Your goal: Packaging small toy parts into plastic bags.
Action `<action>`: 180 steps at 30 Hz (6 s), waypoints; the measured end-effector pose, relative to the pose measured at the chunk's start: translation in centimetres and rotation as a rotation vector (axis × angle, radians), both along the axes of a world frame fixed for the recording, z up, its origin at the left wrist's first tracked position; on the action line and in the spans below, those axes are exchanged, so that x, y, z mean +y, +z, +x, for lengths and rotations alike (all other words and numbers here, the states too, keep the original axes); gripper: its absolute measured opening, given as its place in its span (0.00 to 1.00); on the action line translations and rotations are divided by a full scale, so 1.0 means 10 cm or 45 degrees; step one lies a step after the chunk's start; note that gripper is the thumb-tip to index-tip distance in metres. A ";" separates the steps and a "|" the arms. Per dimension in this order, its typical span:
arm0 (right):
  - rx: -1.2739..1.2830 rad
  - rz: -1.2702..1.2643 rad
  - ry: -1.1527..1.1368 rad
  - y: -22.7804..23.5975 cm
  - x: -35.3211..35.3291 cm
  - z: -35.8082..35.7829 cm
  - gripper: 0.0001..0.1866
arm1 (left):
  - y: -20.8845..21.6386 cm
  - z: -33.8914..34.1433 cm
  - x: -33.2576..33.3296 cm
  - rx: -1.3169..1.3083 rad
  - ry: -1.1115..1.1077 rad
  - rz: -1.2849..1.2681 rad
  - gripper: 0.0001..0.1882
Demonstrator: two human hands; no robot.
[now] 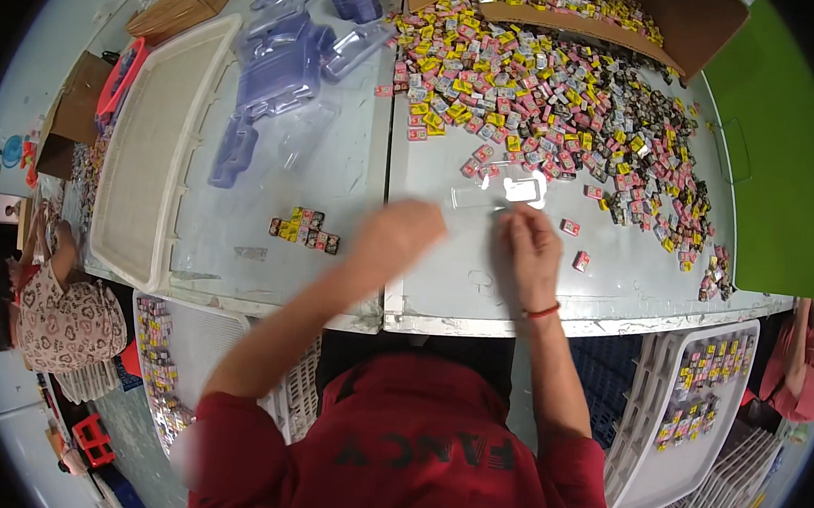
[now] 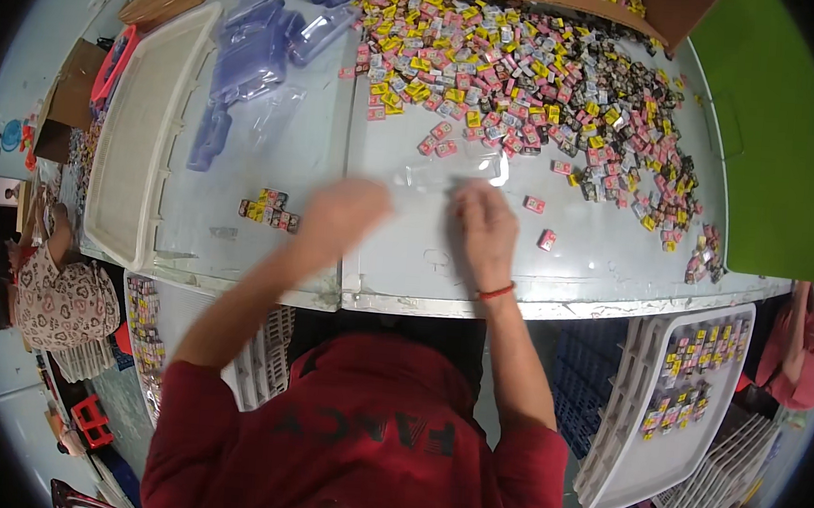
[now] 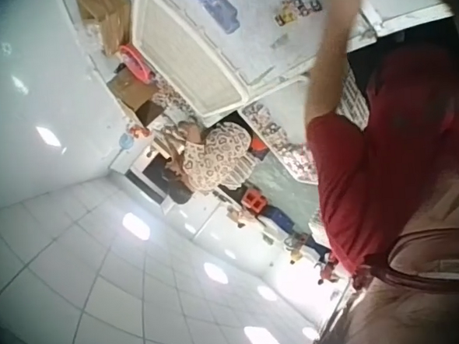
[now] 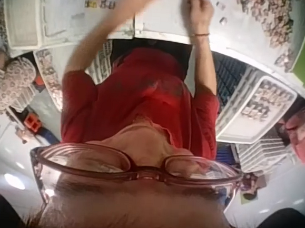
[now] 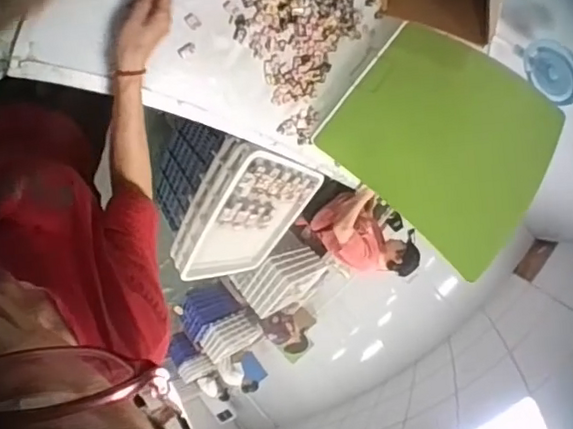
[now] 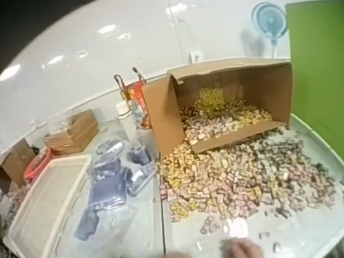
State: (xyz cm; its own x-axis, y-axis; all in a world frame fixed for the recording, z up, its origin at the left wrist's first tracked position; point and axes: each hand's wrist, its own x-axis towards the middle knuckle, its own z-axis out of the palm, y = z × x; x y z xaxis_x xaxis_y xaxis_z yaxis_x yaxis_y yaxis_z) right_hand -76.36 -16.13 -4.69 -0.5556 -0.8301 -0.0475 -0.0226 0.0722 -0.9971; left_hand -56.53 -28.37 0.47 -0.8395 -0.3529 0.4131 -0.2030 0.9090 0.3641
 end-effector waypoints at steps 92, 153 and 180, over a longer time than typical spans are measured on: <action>1.535 -0.116 0.322 0.26 -0.77 0.12 0.11 | -0.45 -0.16 -0.03 0.307 0.443 0.287 0.20; 1.360 0.079 0.075 0.31 0.46 0.55 0.16 | -0.34 -0.26 0.55 0.212 0.661 0.114 0.19; 1.329 0.009 0.182 0.32 0.59 0.29 0.18 | -0.40 -0.08 0.60 -0.068 0.428 0.198 0.44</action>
